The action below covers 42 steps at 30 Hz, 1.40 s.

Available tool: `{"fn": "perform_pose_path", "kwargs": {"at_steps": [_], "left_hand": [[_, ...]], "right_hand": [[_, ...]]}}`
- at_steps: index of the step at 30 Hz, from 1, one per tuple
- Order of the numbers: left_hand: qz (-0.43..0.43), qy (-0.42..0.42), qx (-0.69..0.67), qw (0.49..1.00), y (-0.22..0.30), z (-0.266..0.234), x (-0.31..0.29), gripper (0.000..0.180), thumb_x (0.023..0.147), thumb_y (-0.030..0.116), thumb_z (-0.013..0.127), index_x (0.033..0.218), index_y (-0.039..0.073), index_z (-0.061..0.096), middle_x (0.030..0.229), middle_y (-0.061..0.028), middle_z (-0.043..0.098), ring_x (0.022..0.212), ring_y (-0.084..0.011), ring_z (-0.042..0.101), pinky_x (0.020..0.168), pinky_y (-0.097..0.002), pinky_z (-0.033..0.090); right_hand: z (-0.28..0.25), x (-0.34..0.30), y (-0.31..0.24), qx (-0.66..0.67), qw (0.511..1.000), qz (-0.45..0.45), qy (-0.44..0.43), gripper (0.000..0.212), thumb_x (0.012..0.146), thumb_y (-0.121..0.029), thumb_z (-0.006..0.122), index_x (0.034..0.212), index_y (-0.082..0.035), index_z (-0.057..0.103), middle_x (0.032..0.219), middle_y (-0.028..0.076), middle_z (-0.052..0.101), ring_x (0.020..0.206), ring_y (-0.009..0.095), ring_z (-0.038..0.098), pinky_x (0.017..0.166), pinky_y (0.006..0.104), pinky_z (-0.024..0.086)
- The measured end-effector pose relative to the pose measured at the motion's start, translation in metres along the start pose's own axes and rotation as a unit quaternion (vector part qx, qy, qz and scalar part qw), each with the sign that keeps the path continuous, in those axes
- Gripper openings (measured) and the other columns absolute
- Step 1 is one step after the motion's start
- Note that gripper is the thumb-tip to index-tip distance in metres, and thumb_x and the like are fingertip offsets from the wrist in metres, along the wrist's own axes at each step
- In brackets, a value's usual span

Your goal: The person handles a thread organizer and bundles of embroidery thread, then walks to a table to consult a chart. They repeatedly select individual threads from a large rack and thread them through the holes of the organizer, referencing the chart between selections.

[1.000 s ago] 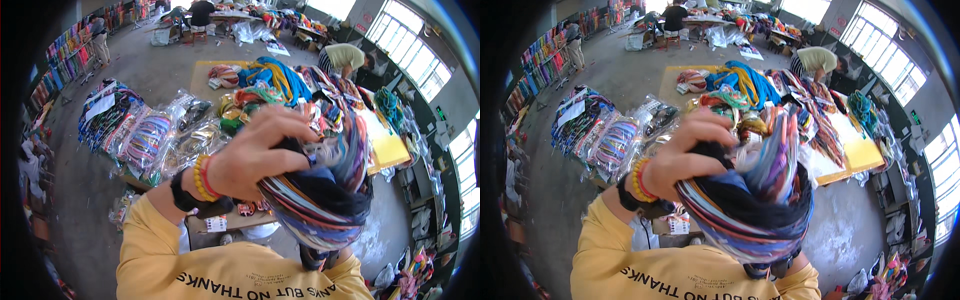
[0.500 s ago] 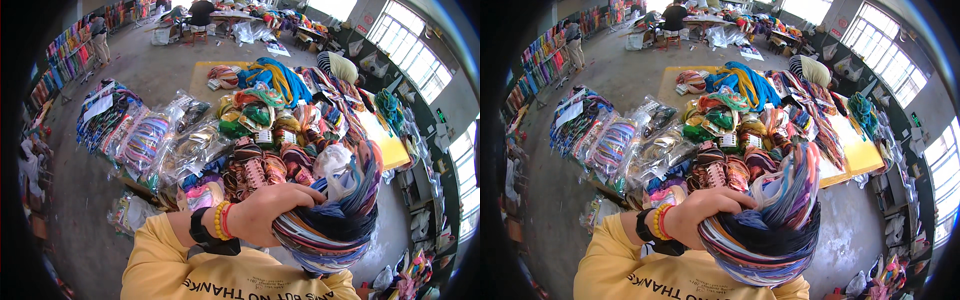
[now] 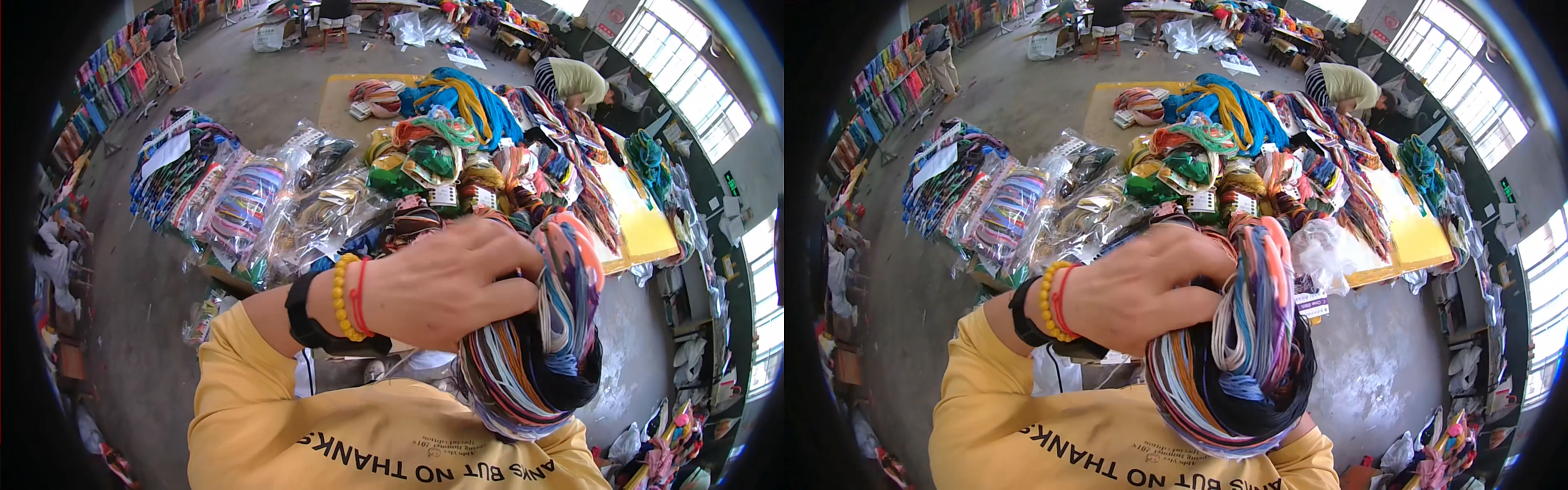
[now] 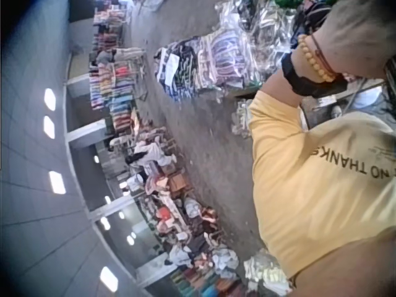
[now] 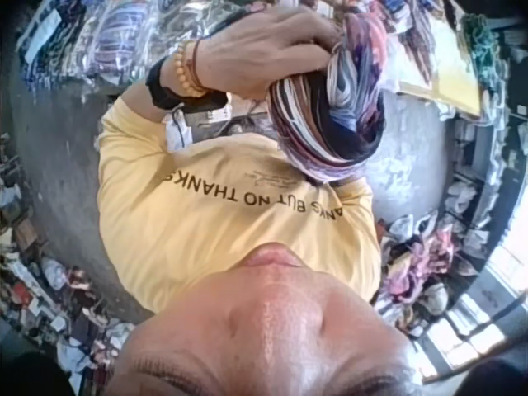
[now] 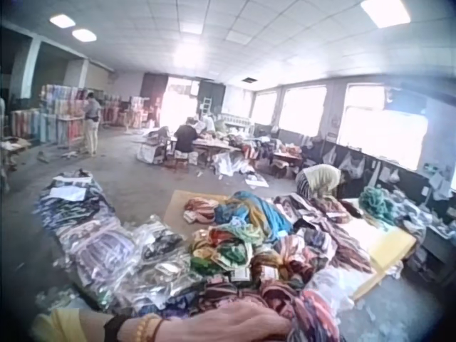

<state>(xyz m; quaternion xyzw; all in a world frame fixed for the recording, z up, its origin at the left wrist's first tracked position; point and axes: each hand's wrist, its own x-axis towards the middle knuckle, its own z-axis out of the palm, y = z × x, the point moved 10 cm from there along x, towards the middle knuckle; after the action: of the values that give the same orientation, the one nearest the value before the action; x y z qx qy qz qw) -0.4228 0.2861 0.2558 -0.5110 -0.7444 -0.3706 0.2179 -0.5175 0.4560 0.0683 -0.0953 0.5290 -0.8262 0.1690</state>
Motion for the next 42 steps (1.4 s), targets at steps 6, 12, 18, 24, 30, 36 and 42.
{"fn": "perform_pose_path", "kwargs": {"at_steps": [6, 12, 18, 24, 30, 36, 42], "left_hand": [[-0.116, 0.182, 0.119, 0.969, -0.009, -0.011, -0.030, 0.030, 0.066, 0.011, 0.058, 0.095, 0.005, 0.053, 0.077, -0.0089, 0.051, 0.063, -0.0252, 0.054, 0.055, -0.0311, 0.045], [-0.171, 0.065, -0.037, 0.983, -0.012, 0.043, -0.053, 0.066, 0.057, 0.023, 0.070, 0.111, -0.004, 0.044, 0.092, -0.0156, 0.055, 0.088, -0.0307, 0.053, 0.085, -0.0385, 0.035], [-0.089, 0.100, -0.043, 0.990, -0.014, 0.026, -0.039, 0.066, 0.053, 0.028, 0.071, 0.105, -0.004, 0.046, 0.084, -0.0138, 0.054, 0.076, -0.0288, 0.053, 0.074, -0.0360, 0.035], [-0.035, -0.095, -0.239, 0.966, -0.006, 0.046, -0.024, 0.054, 0.060, 0.031, 0.066, 0.103, 0.002, 0.050, 0.101, -0.0157, 0.050, 0.094, -0.0327, 0.047, 0.080, -0.0385, 0.036], [-0.157, -0.203, -0.216, 0.942, -0.017, 0.059, -0.050, 0.046, 0.068, 0.027, 0.061, 0.106, 0.002, 0.050, 0.110, -0.0157, 0.048, 0.103, -0.0337, 0.043, 0.088, -0.0395, 0.034], [-0.427, -0.079, -0.231, 0.871, -0.076, 0.064, -0.097, 0.041, 0.074, 0.015, 0.056, 0.110, -0.004, 0.047, 0.110, -0.0194, 0.048, 0.103, -0.0352, 0.045, 0.087, -0.0369, 0.035], [-0.402, -0.091, -0.288, 0.864, -0.070, 0.075, -0.101, 0.052, 0.069, 0.022, 0.062, 0.110, -0.005, 0.045, 0.108, -0.0203, 0.048, 0.104, -0.0358, 0.044, 0.089, -0.0386, 0.033]], "right_hand": [[0.032, -0.002, 0.031, 0.033, 0.997, 0.058, -0.042, 0.030, 0.085, -0.013, 0.045, 0.112, 0.000, 0.045, 0.103, 0.006, 0.054, 0.088, 0.012, 0.053, 0.078, 0.0257, 0.043], [0.059, -0.005, 0.049, 0.062, 0.989, 0.095, -0.090, 0.030, 0.086, -0.014, 0.044, 0.112, 0.000, 0.044, 0.104, 0.007, 0.054, 0.089, 0.012, 0.053, 0.079, 0.0259, 0.043], [0.087, -0.020, 0.057, 0.096, 0.975, 0.134, -0.151, 0.030, 0.086, -0.014, 0.044, 0.113, 0.000, 0.044, 0.104, 0.007, 0.053, 0.090, 0.012, 0.052, 0.079, 0.0261, 0.043], [0.113, -0.043, 0.073, 0.136, 0.955, 0.165, -0.207, 0.031, 0.086, -0.015, 0.044, 0.113, 0.000, 0.044, 0.105, 0.007, 0.053, 0.090, 0.012, 0.052, 0.079, 0.0262, 0.043], [0.114, -0.036, 0.068, 0.140, 0.952, 0.157, -0.224, 0.031, 0.086, -0.015, 0.044, 0.113, 0.000, 0.044, 0.106, 0.007, 0.053, 0.091, 0.013, 0.052, 0.080, 0.0264, 0.043], [0.103, -0.038, 0.066, 0.142, 0.952, 0.161, -0.220, 0.031, 0.086, -0.015, 0.043, 0.114, 0.000, 0.043, 0.107, 0.007, 0.052, 0.091, 0.013, 0.052, 0.080, 0.0266, 0.043], [0.109, -0.042, 0.081, 0.155, 0.945, 0.183, -0.222, 0.032, 0.086, -0.016, 0.043, 0.114, 0.000, 0.043, 0.108, 0.007, 0.052, 0.092, 0.013, 0.052, 0.080, 0.0267, 0.043]]}}
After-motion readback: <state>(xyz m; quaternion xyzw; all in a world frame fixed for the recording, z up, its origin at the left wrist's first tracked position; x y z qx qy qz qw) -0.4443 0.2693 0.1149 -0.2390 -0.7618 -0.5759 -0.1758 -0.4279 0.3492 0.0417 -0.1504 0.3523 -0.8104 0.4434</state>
